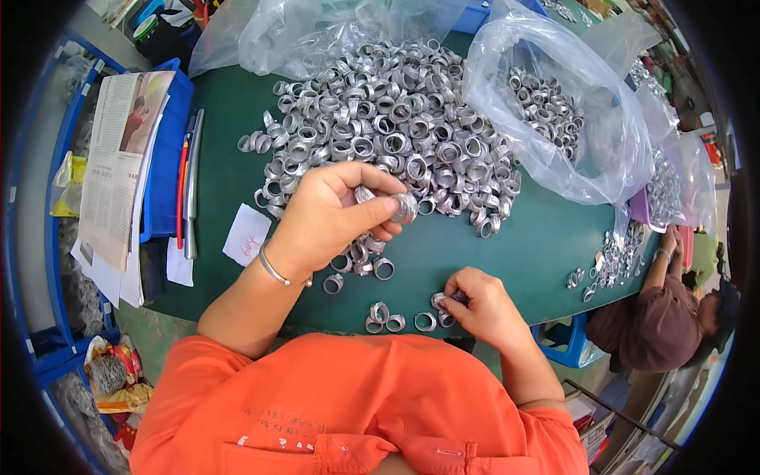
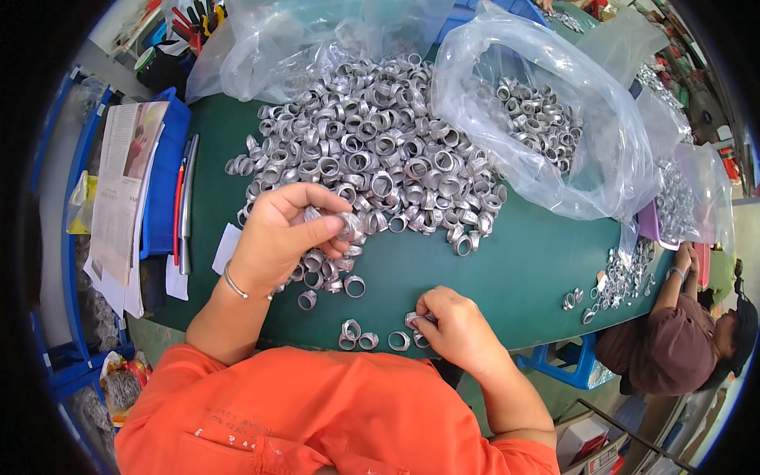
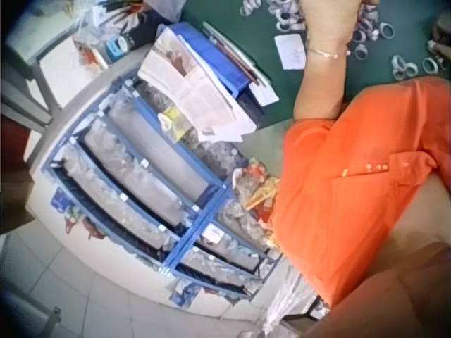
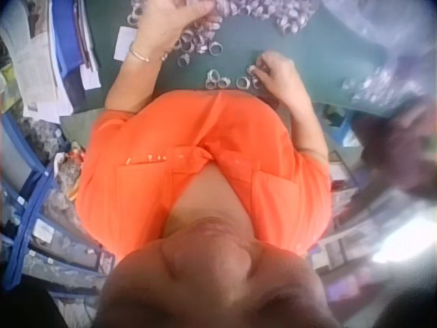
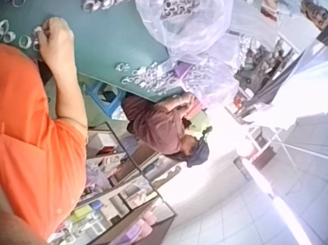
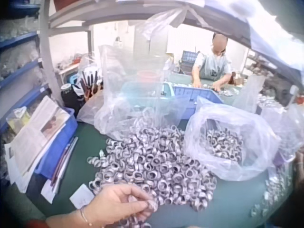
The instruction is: The person sorts metal rings by picking them from a pile on the table, turning them over by hand, and arranging them in rows on the table surface.
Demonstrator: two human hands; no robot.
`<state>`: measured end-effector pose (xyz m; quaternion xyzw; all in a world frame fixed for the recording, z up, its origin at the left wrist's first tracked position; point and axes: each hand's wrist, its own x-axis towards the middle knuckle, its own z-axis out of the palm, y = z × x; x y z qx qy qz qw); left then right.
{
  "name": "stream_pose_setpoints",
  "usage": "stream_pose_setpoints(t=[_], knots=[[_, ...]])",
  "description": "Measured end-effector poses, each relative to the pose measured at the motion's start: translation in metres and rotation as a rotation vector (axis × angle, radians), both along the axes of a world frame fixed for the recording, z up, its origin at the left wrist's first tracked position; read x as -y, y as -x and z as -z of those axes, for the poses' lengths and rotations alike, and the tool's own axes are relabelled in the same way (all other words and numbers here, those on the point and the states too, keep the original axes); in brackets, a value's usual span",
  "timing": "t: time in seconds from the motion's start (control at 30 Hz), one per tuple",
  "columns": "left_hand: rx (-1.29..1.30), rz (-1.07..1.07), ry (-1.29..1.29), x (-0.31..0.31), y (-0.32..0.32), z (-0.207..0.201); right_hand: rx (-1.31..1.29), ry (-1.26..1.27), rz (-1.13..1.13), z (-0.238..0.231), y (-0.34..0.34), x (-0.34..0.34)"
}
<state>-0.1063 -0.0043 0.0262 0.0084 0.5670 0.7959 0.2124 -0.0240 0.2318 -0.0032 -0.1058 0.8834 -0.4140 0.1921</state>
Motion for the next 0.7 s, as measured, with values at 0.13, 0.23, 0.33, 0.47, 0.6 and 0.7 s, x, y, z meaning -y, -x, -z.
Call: stream_pose_setpoints(t=[0.13, 0.23, 0.33, 0.47, 0.6, 0.7], knots=[[0.057, 0.032, -0.003, 0.004, -0.028, 0.012, -0.165, 0.004, -0.128, 0.000, -0.009, -0.009], [0.107, 0.027, 0.010, 0.005, -0.043, 0.019, -0.224, 0.031, -0.010, -0.008, -0.002, 0.000], [0.160, -0.009, -0.039, 0.003, -0.053, 0.025, -0.157, 0.187, 0.070, -0.012, 0.007, 0.028], [0.130, 0.004, -0.073, -0.001, -0.060, 0.029, -0.215, 0.394, 0.150, -0.001, 0.011, 0.053], [0.047, -0.002, -0.045, 0.001, -0.065, 0.036, -0.313, 0.433, 0.151, 0.000, 0.011, 0.054], [-0.134, -0.011, 0.149, -0.002, -0.064, 0.037, -0.445, 0.402, 0.119, -0.002, 0.013, 0.051]])
